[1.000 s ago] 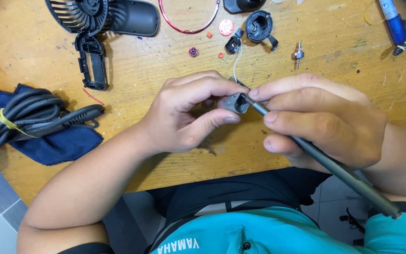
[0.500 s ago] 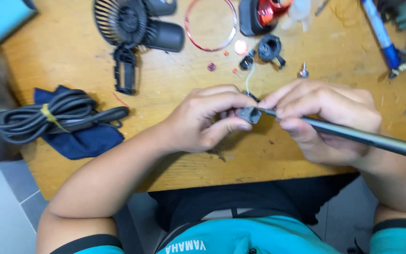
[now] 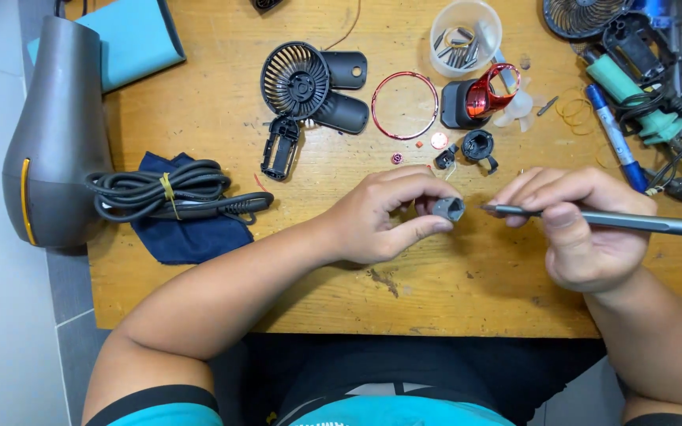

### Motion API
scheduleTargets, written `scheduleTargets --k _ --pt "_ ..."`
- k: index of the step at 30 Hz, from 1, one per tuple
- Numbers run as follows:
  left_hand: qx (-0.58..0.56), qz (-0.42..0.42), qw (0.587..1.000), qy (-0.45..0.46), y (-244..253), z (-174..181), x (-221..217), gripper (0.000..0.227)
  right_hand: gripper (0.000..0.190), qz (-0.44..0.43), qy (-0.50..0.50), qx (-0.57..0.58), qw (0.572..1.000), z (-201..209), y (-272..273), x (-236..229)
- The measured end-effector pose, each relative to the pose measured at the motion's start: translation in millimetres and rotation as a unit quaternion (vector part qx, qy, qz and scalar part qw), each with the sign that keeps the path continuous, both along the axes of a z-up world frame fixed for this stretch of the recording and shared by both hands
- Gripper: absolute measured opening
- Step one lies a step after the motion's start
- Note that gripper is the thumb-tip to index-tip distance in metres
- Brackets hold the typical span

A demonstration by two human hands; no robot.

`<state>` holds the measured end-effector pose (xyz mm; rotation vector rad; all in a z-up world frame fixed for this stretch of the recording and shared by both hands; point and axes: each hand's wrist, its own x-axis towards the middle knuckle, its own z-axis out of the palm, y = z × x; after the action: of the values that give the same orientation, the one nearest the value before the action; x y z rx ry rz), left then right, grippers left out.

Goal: Marking and preparing a small fan motor component using markers and applying a small piece of material on a workbench.

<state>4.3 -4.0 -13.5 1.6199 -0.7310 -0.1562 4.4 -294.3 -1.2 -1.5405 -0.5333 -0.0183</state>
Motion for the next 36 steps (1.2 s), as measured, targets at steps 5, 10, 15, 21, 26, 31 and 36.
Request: scheduleTargets --k 5,10,15,21,26,31,36 --pt "0.012 0.099 0.990 0.095 -9 -18 -6 0.029 0.035 -0.063 -0.107 -0.017 0.992 -6 3 4" --pt "0.028 0.115 0.976 0.182 -11 -14 -3 0.030 0.031 -0.008 -0.209 -0.090 0.974 2 5 10" --pt "0.032 0.114 0.967 0.225 -11 -5 -2 0.030 0.030 0.012 -0.216 -0.105 0.971 1 3 12" --pt "-0.039 0.167 0.963 0.207 -14 -16 -2 0.031 0.027 -0.006 -0.222 -0.109 0.969 4 9 12" --pt "-0.029 0.162 0.972 0.166 -13 -12 -8 0.034 0.029 -0.005 -0.204 -0.111 0.973 2 12 10" --pt "-0.007 0.136 0.980 0.145 -11 -9 -10 0.035 0.030 0.010 -0.210 -0.103 0.972 7 17 7" --pt "0.033 0.114 0.989 0.089 -8 -10 -9 0.034 0.028 0.071 -0.231 -0.125 0.962 10 19 10"
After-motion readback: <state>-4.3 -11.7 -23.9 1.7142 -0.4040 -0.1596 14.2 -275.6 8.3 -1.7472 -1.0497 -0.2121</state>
